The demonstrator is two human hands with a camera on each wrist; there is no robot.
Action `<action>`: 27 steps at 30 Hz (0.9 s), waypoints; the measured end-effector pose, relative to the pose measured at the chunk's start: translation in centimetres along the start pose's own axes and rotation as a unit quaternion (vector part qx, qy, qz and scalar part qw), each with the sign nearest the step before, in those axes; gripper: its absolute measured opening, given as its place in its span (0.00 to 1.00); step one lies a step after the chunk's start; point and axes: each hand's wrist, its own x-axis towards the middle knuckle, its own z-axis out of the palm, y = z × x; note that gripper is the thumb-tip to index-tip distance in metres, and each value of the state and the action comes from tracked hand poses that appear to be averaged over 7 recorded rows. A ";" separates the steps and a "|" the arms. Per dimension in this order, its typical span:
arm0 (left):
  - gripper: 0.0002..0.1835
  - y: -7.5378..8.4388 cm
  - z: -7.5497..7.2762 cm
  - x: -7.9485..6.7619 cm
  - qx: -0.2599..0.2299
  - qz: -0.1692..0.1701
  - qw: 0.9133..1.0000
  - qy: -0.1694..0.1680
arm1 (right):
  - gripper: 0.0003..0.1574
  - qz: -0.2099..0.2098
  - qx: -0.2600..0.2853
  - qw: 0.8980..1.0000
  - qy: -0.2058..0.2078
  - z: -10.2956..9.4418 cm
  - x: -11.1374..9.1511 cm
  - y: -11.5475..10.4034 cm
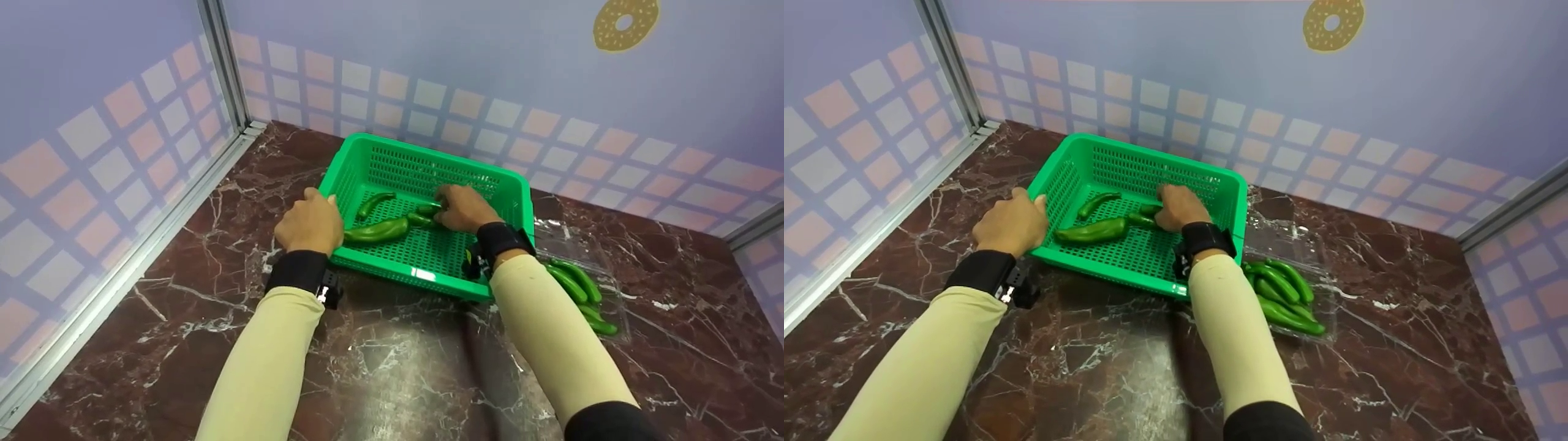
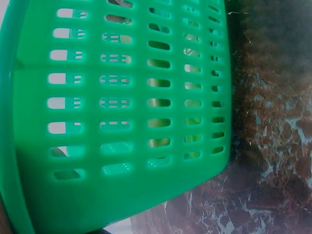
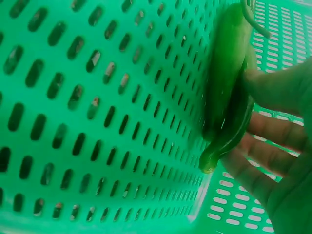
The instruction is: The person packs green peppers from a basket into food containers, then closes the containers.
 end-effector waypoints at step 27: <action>0.33 0.0 0.0 0.2 0.004 -0.002 1.000 -0.005 | 0.28 -0.062 -0.018 0.997 -0.037 0.9 0.5 -0.4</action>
